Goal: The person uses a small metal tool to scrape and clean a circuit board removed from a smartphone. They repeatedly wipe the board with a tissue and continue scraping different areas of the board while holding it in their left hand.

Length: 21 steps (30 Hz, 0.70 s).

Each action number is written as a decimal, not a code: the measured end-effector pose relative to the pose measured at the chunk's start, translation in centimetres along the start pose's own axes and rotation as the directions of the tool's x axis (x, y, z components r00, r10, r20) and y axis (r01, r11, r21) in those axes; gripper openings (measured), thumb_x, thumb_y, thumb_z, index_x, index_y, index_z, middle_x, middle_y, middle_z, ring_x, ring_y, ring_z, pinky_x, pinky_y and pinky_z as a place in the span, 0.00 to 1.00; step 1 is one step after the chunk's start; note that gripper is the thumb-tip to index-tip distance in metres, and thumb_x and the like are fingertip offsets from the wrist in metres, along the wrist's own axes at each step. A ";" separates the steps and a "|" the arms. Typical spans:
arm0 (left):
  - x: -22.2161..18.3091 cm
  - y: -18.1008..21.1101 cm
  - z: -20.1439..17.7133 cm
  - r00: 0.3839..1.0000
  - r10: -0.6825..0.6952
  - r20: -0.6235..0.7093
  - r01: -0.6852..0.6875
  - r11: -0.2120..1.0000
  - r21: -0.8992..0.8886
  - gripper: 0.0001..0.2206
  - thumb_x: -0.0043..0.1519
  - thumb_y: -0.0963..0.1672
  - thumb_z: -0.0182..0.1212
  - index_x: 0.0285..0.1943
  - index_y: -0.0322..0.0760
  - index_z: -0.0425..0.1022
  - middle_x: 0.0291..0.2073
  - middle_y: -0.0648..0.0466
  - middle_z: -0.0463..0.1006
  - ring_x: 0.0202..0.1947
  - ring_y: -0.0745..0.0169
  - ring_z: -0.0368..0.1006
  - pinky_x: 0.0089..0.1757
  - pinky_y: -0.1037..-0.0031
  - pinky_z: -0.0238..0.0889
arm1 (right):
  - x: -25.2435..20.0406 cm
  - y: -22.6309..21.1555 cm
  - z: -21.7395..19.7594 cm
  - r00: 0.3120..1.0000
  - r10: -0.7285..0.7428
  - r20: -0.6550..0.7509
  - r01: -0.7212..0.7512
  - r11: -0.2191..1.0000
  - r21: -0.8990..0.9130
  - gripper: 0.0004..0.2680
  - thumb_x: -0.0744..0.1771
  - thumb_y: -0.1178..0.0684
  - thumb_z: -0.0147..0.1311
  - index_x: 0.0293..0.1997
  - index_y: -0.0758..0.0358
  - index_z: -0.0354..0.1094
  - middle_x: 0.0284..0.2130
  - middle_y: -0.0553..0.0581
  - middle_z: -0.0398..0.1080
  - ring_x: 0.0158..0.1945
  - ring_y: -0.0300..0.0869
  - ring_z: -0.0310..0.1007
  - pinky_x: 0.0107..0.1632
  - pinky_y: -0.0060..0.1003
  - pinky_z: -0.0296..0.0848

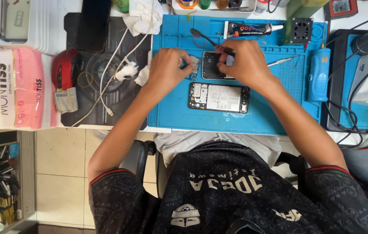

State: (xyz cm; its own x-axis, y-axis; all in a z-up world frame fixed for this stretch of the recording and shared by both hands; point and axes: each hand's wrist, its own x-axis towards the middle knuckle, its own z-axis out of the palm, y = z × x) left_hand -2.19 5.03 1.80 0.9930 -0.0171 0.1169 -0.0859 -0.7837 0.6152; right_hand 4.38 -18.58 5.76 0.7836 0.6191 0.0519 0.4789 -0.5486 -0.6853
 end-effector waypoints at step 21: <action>-8.5 13.5 -11.4 0.910 0.338 -0.239 -0.404 0.597 -0.693 0.09 0.76 0.43 0.56 0.62 0.36 0.70 0.40 0.52 0.76 0.40 0.60 0.76 0.43 0.68 0.72 | 0.3 1.9 -3.8 1.000 -0.009 0.027 0.011 0.996 -0.089 0.13 0.62 0.60 0.68 0.49 0.68 0.75 0.35 0.60 0.78 0.34 0.47 0.77 0.40 0.40 0.73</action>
State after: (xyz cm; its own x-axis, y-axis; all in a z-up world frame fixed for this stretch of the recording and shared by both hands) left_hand -12.71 1.68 18.01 0.8555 -0.1322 0.5006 -0.5084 -0.0309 0.8606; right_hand 7.05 -21.56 7.21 0.7686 0.6385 0.0386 0.5207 -0.5895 -0.6175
